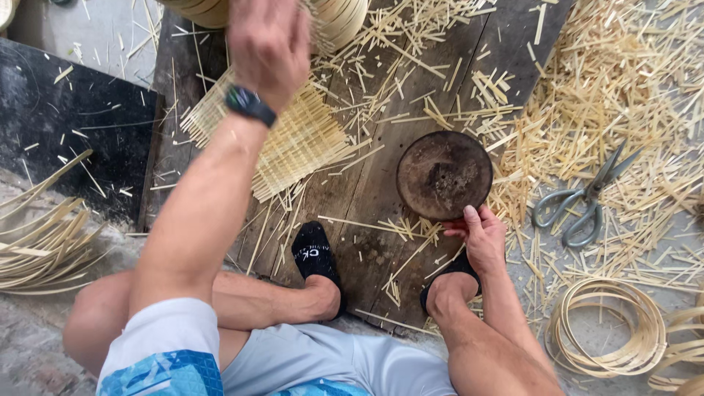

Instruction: The person sits on the floor and shapes a woven bamboo mat over a round wooden mold, pressing it into a tray form. They trim the excess bamboo with scissors, fit a bamboo rim ring around the edge, and stack the finished tray with others.

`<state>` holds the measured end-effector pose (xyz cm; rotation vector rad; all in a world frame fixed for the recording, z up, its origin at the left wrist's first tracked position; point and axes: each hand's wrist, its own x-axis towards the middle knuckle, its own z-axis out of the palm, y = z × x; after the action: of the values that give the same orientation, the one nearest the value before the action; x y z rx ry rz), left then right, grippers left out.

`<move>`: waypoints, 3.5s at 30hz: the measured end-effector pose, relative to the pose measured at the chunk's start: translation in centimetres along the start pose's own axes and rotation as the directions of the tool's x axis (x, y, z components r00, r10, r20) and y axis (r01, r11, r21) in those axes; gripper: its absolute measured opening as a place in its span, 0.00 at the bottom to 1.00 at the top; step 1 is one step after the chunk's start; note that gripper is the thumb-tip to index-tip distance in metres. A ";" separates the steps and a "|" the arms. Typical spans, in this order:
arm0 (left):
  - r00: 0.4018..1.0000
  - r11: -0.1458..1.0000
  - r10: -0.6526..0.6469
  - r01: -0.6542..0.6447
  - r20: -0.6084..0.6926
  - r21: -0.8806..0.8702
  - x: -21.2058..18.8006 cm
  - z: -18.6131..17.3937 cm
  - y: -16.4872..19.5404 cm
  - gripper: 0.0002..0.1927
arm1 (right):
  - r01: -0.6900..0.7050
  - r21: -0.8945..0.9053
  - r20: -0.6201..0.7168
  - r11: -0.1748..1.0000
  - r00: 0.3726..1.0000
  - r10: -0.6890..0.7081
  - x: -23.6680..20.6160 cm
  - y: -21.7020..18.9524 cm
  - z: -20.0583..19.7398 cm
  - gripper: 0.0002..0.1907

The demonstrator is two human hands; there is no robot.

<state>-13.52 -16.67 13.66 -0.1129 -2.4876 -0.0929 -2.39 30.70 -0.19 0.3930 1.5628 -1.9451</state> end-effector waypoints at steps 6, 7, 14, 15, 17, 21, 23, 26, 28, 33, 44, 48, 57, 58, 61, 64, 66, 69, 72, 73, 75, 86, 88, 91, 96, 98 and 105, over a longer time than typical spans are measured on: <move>0.001 0.931 -0.364 0.031 0.931 0.364 -13.2 -0.9 5.7 0.76 | -0.147 -0.071 0.025 0.987 0.989 0.149 -0.2 1.8 1.1 0.21; 0.058 0.932 -0.362 0.059 0.930 0.359 -14.7 -0.7 5.2 0.74 | -0.165 -0.085 0.021 0.983 0.986 0.167 -0.3 2.0 1.0 0.21; 0.344 0.939 -0.277 0.296 0.897 0.176 -15.0 -2.5 2.0 0.24 | -0.127 0.028 0.010 0.991 0.992 0.127 -0.8 2.8 -0.2 0.22; 0.369 0.954 -0.238 0.264 0.898 0.145 -13.6 -3.4 2.2 0.17 | -0.108 0.051 -0.007 0.993 0.994 0.109 -0.8 2.7 -0.4 0.22; 0.366 0.938 -0.341 0.202 0.866 0.283 -10.0 -5.5 3.3 0.10 | -0.020 0.012 -0.107 1.000 0.994 0.021 -1.1 2.4 -0.7 0.23; 0.716 0.998 -0.056 0.060 0.696 0.018 -3.3 -9.8 8.8 0.13 | 0.153 0.044 -0.185 0.987 0.972 -0.143 -1.3 0.4 -1.7 0.23; 0.882 0.937 0.175 -0.013 0.438 -0.348 -2.9 -10.2 15.1 0.05 | 0.144 0.298 -0.053 0.944 0.989 -0.134 -1.0 -1.3 -2.4 0.23; 0.835 0.831 0.404 -0.163 0.374 -0.533 -5.1 -8.0 23.9 0.13 | 0.092 0.354 0.016 0.931 0.994 -0.105 0.0 -3.9 -3.3 0.19; 0.709 0.810 0.502 -0.185 0.495 -0.557 -7.4 -6.0 26.6 0.18 | 0.065 0.216 -0.041 0.974 0.997 -0.058 0.6 -5.0 -3.4 0.17; 0.753 0.741 0.411 0.053 0.514 -0.669 -12.2 -2.7 25.8 0.26 | 0.014 -0.110 -0.130 0.994 0.991 -0.029 1.0 -5.3 -1.9 0.16; 0.046 -0.103 -0.267 0.992 0.962 -0.076 -13.2 6.9 16.7 0.18 | 0.159 -0.249 -0.182 0.956 0.961 -0.207 1.4 -5.0 -1.2 0.14; 0.132 -0.099 -0.265 0.982 0.955 -0.163 -13.2 6.5 17.3 0.23 | 0.169 -0.203 -0.172 0.964 0.964 -0.205 1.4 -4.8 -1.7 0.15; 0.528 0.888 0.383 0.017 0.758 -0.460 -10.5 3.1 24.0 0.62 | 0.160 -0.241 -0.203 0.957 0.956 -0.211 0.8 -5.3 -1.1 0.13; 0.482 0.899 0.394 -0.027 0.782 -0.436 -10.7 3.0 24.5 0.59 | 0.147 -0.264 -0.212 0.953 0.955 -0.206 0.6 -5.3 -1.1 0.13; 0.420 0.910 0.411 -0.140 0.809 -0.390 -11.1 3.3 25.2 0.52 | 0.158 -0.274 -0.222 0.949 0.949 -0.222 0.6 -4.9 -0.9 0.14; 0.477 0.909 0.409 -0.139 0.778 -0.392 -11.4 3.4 25.2 0.50 | 0.245 -0.197 -0.210 0.949 0.935 -0.285 0.3 -3.8 -1.3 0.16; 0.460 0.908 0.404 -0.100 0.791 -0.406 -11.5 3.2 25.0 0.50 | 0.308 -0.153 -0.226 0.939 0.914 -0.337 -0.5 -2.9 -2.6 0.18; 0.490 0.875 0.445 -0.059 0.749 -0.481 -11.6 2.4 24.9 0.50 | 0.279 -0.174 -0.487 0.945 0.809 -0.328 -3.7 -1.3 -7.0 0.17; 0.500 0.877 0.448 -0.087 0.741 -0.472 -11.9 1.6 25.2 0.50 | 0.213 -0.456 -0.675 0.864 0.550 -0.492 -9.2 0.3 -13.4 0.17; 0.498 0.884 0.444 -0.109 0.745 -0.454 -12.1 1.3 25.3 0.50 | 0.134 -0.539 -0.697 0.831 0.483 -0.530 -11.3 0.8 -15.4 0.17; 0.492 0.895 0.431 -0.131 0.756 -0.426 -12.2 0.9 25.6 0.50 | -0.043 -0.665 -0.706 0.745 0.362 -0.609 -15.6 2.2 -18.5 0.18; 0.472 0.895 0.434 -0.130 0.767 -0.426 -9.1 -1.5 27.4 0.47 | -0.449 -0.398 -0.917 0.800 0.169 -0.362 -26.5 6.3 -33.5 0.10; 0.623 0.884 0.407 -0.086 0.668 -0.459 -7.8 -2.8 27.8 0.46 | -0.402 -0.548 -0.832 0.734 0.170 -0.528 -26.8 4.7 -34.0 0.05; 0.735 0.847 0.300 0.088 0.608 -0.524 -5.3 -5.2 29.4 0.38 | -0.205 -0.829 -0.558 0.520 0.237 -0.796 -26.3 -1.4 -31.3 0.03; 0.815 0.454 0.340 0.295 0.470 -0.841 -1.9 -7.2 37.7 0.24 | 0.263 -0.927 -0.100 0.268 0.513 -0.853 -22.5 -14.5 -18.5 0.04; 0.807 0.029 0.328 0.511 0.491 -0.859 -1.0 -7.8 40.5 0.19 | 0.445 -0.892 0.149 0.080 0.456 -0.877 -21.4 -18.8 -12.7 0.04; 0.467 -0.400 0.202 0.842 0.861 -0.362 0.4 -14.5 37.3 0.21 | 0.666 -0.715 0.597 -0.213 0.423 -0.682 -22.2 -28.6 0.2 0.07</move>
<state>-1.27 19.05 26.87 0.3391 -1.8720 -3.0926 -2.92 39.95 34.77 -1.3314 2.9586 -0.9891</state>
